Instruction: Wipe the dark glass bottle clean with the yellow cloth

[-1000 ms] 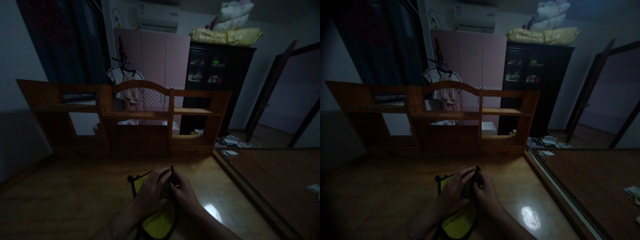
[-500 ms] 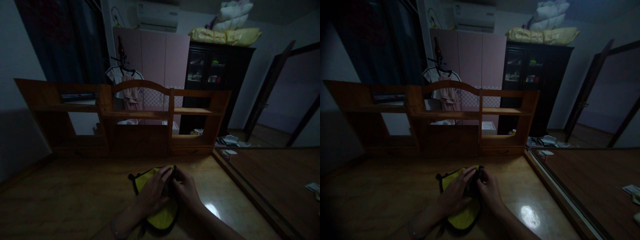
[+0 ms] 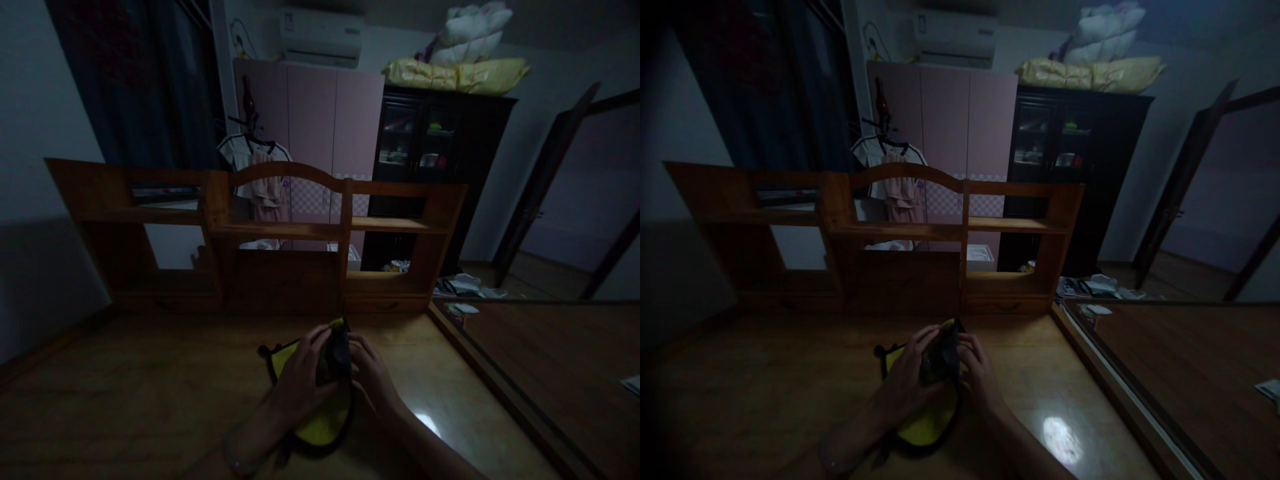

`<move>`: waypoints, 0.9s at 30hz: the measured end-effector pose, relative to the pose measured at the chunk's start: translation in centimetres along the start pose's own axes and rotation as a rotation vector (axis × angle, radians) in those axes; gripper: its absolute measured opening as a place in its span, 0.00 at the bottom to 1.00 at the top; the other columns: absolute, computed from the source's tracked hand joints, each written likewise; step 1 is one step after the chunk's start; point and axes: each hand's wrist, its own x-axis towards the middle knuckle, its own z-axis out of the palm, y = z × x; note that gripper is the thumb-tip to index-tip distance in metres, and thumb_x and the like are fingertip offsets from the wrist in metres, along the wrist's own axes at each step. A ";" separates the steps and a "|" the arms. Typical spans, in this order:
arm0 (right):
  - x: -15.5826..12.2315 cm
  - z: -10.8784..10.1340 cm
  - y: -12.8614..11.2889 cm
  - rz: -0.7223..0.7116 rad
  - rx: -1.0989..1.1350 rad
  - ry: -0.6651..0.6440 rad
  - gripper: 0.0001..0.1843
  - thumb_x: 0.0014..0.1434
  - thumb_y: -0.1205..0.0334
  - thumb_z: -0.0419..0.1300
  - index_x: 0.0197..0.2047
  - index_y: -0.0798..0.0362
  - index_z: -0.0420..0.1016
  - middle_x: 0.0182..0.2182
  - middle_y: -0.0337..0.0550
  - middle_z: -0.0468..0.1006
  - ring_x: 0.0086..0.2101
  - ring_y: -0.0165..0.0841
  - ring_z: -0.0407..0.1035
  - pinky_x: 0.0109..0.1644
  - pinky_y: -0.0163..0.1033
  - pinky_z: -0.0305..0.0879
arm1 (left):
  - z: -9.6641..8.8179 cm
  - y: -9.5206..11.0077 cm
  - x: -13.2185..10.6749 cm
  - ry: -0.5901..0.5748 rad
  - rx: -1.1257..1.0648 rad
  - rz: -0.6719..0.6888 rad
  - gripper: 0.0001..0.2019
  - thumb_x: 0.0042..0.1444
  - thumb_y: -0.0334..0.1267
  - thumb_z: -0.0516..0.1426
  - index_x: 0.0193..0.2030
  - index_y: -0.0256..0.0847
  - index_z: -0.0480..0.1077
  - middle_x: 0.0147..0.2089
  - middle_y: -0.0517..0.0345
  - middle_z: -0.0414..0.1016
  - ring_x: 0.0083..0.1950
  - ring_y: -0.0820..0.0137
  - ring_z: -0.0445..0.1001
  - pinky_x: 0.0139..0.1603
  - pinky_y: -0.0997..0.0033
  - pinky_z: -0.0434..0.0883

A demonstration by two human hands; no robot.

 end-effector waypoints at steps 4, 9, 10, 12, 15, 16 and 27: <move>-0.1 0.1 -0.3 -0.020 0.029 -0.047 0.11 0.59 0.56 0.59 0.45 0.45 0.72 0.43 0.39 0.77 0.39 0.35 0.73 0.43 0.40 0.68 | 0.0 -0.2 0.0 0.019 -0.020 0.013 0.40 0.56 0.41 0.62 0.70 0.46 0.44 0.68 0.45 0.52 0.68 0.55 0.56 0.66 0.48 0.62; -0.1 0.6 -0.8 -0.116 0.001 -0.107 0.17 0.51 0.61 0.66 0.45 0.48 0.72 0.43 0.42 0.80 0.45 0.40 0.72 0.48 0.42 0.67 | 0.1 -0.5 -0.1 0.026 -0.011 0.076 0.40 0.57 0.42 0.62 0.70 0.45 0.44 0.68 0.42 0.51 0.68 0.53 0.56 0.64 0.45 0.63; -0.1 0.6 -0.9 -0.128 -0.002 -0.116 0.18 0.50 0.62 0.66 0.46 0.48 0.72 0.42 0.42 0.80 0.45 0.40 0.72 0.49 0.43 0.67 | 0.2 -0.5 -0.1 0.029 -0.002 0.090 0.39 0.57 0.42 0.62 0.70 0.45 0.44 0.68 0.42 0.51 0.68 0.53 0.56 0.64 0.45 0.63; -0.2 0.7 -0.9 -0.127 -0.007 -0.124 0.18 0.51 0.62 0.66 0.46 0.49 0.72 0.41 0.42 0.81 0.45 0.40 0.73 0.50 0.43 0.68 | 0.2 -0.6 -0.1 0.035 0.021 0.118 0.39 0.57 0.42 0.62 0.70 0.44 0.46 0.68 0.41 0.52 0.68 0.53 0.56 0.64 0.45 0.63; -0.1 0.7 -0.7 -0.103 -0.017 -0.127 0.19 0.50 0.63 0.65 0.47 0.49 0.72 0.39 0.41 0.81 0.43 0.40 0.74 0.48 0.43 0.69 | 0.3 -0.6 -0.1 0.042 0.065 0.153 0.37 0.58 0.42 0.61 0.69 0.43 0.47 0.67 0.41 0.53 0.68 0.54 0.56 0.64 0.46 0.64; 0.0 0.6 -0.7 -0.099 -0.022 -0.127 0.19 0.50 0.63 0.66 0.47 0.49 0.72 0.40 0.41 0.81 0.43 0.40 0.74 0.47 0.43 0.69 | 0.3 -0.6 -0.1 0.043 0.079 0.163 0.37 0.58 0.43 0.61 0.69 0.43 0.47 0.67 0.41 0.53 0.68 0.54 0.56 0.64 0.47 0.64; 0.5 0.2 0.5 -0.187 -0.096 -0.157 0.23 0.51 0.67 0.64 0.51 0.50 0.73 0.49 0.44 0.79 0.50 0.42 0.71 0.58 0.48 0.64 | 0.1 -0.1 -0.2 0.022 0.209 0.332 0.33 0.58 0.35 0.60 0.68 0.41 0.51 0.66 0.40 0.54 0.68 0.53 0.55 0.64 0.46 0.63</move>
